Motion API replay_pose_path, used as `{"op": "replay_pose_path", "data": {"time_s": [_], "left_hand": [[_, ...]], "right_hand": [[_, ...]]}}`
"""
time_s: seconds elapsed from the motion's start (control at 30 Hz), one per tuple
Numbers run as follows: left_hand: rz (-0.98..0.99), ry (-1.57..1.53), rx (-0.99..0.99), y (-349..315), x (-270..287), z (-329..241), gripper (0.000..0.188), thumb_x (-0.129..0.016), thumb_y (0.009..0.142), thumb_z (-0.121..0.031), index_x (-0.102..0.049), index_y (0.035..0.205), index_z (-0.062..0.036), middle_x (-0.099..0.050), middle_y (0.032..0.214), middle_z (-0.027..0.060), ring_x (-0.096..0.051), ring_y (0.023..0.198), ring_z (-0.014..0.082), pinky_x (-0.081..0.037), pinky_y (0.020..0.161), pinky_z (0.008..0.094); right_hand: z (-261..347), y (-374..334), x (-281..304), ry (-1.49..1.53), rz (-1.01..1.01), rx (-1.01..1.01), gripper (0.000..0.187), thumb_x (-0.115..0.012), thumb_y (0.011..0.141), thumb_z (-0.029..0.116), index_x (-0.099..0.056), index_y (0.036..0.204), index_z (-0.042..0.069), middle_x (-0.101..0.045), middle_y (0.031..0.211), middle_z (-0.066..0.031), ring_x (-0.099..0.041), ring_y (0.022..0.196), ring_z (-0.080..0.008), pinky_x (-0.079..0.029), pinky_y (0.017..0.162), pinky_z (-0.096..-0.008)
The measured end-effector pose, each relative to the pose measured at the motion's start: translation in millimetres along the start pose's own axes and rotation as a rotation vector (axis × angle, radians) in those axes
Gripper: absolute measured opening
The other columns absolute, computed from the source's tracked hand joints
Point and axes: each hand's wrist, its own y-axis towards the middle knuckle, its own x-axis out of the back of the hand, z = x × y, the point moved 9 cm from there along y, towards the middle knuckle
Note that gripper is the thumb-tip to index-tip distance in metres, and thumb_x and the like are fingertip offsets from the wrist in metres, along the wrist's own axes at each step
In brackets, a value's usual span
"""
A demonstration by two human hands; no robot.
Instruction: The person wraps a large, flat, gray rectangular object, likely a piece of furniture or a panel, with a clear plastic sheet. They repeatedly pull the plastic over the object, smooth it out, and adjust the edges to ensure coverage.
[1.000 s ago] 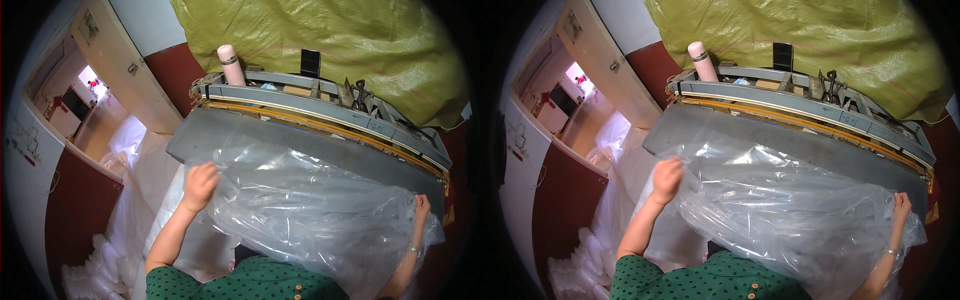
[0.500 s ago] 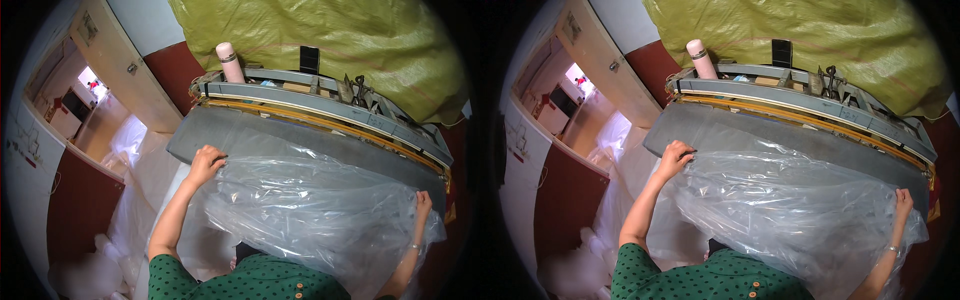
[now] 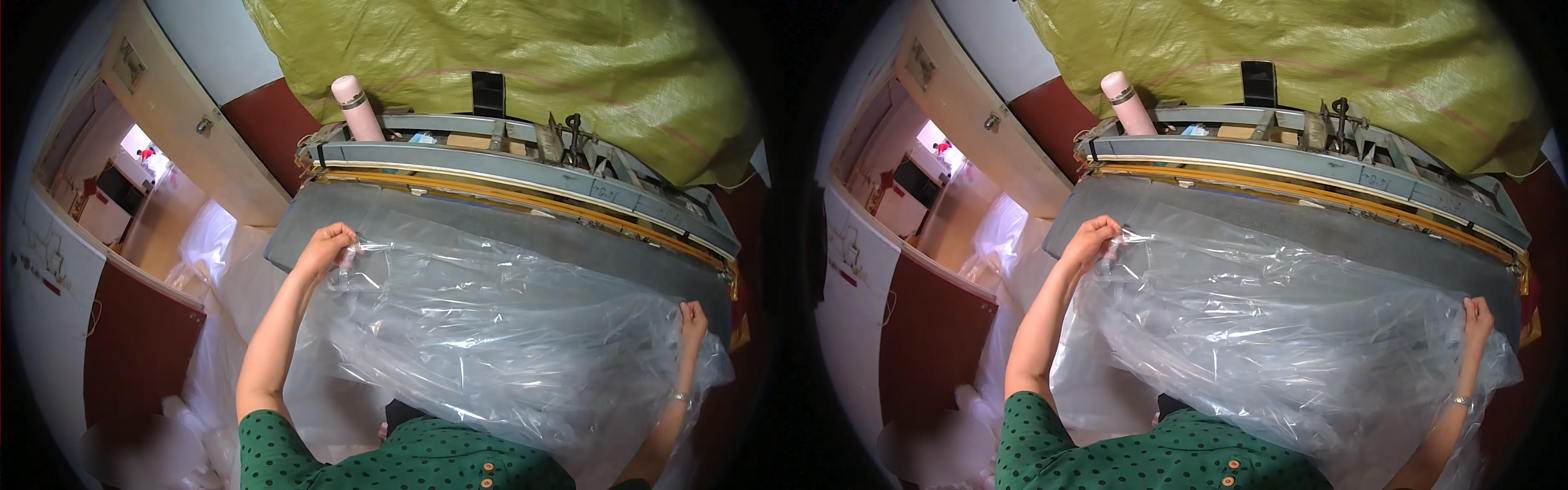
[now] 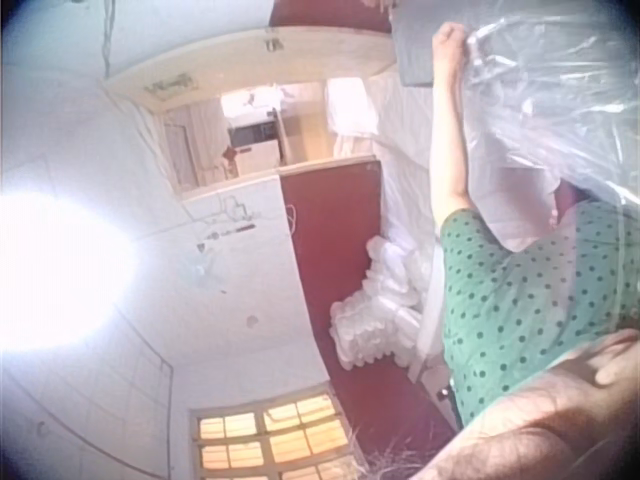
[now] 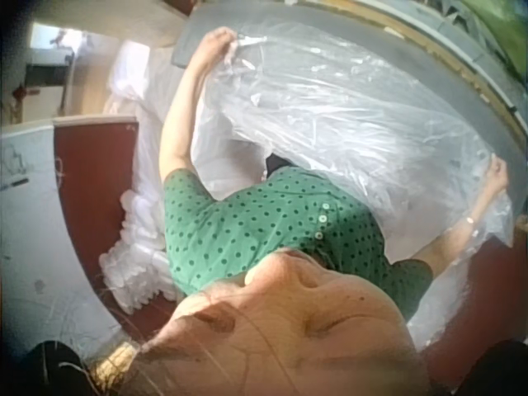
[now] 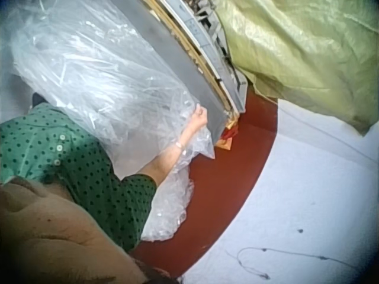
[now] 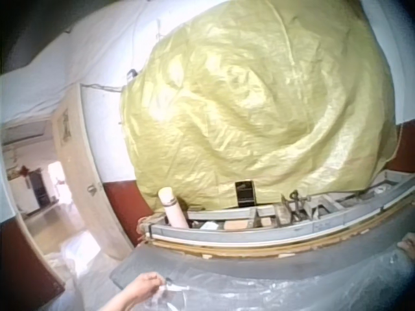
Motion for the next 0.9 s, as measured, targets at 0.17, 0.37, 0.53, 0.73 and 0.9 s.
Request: {"op": "replay_pose_path", "data": {"time_s": [0.17, 0.37, 0.53, 0.73, 0.9], "left_hand": [[-0.292, 0.991, -0.598, 12.1, -39.0, -53.8, 0.007, -0.058, 0.076, -0.011, -0.054, 0.079, -0.0055, -0.060, 0.075, 0.0130, -0.057, 0.069, 0.0332, -0.044, 0.059, 0.0399], [-0.365, 0.914, -0.521, 45.8, -50.0, -45.8, 0.010, -0.060, 0.076, -0.013, -0.054, 0.078, -0.0050, -0.061, 0.078, 0.0108, -0.058, 0.075, 0.0320, -0.044, 0.061, 0.0408], [-0.445, 0.935, -0.459, 70.5, -51.1, -39.9, 0.012, -0.061, 0.076, -0.017, -0.056, 0.078, -0.0067, -0.062, 0.075, 0.0120, -0.059, 0.074, 0.0323, -0.045, 0.062, 0.0425], [-0.429, 1.086, -0.454, 86.5, -57.2, -40.5, 0.012, -0.062, 0.075, -0.017, -0.057, 0.079, -0.0071, -0.063, 0.076, 0.0127, -0.060, 0.075, 0.0316, -0.046, 0.064, 0.0433], [-0.423, 0.973, -0.546, 83.9, -61.2, -51.8, 0.013, -0.065, 0.072, -0.014, -0.059, 0.083, -0.0076, -0.063, 0.082, 0.0110, -0.060, 0.081, 0.0294, -0.046, 0.067, 0.0416]], "right_hand": [[-5.5, 1.4, 0.7, 0.000, -0.042, 0.001, 0.024, -0.061, 0.082, 0.016, -0.049, 0.068, 0.001, -0.036, 0.053, 0.0003, -0.034, 0.052, -0.0071, -0.029, 0.046, -0.0242], [12.2, -0.5, 1.4, 0.015, -0.050, -0.004, 0.022, -0.063, 0.080, 0.016, -0.051, 0.068, 0.002, -0.039, 0.052, 0.0000, -0.036, 0.051, -0.0077, -0.032, 0.047, -0.0251], [6.3, -0.4, 4.6, -0.033, -0.072, -0.011, 0.021, -0.064, 0.079, 0.017, -0.052, 0.068, 0.002, -0.041, 0.052, -0.0010, -0.038, 0.051, -0.0083, -0.035, 0.048, -0.0260], [10.7, -0.5, 3.8, -0.021, -0.059, -0.027, 0.021, -0.064, 0.078, 0.016, -0.052, 0.068, 0.002, -0.042, 0.052, -0.0016, -0.038, 0.051, -0.0084, -0.035, 0.048, -0.0261], [1.7, -1.1, 3.3, -0.018, -0.067, -0.040, 0.021, -0.065, 0.077, 0.015, -0.052, 0.067, 0.002, -0.040, 0.052, 0.0006, -0.036, 0.051, -0.0072, -0.033, 0.047, -0.0255]]}}
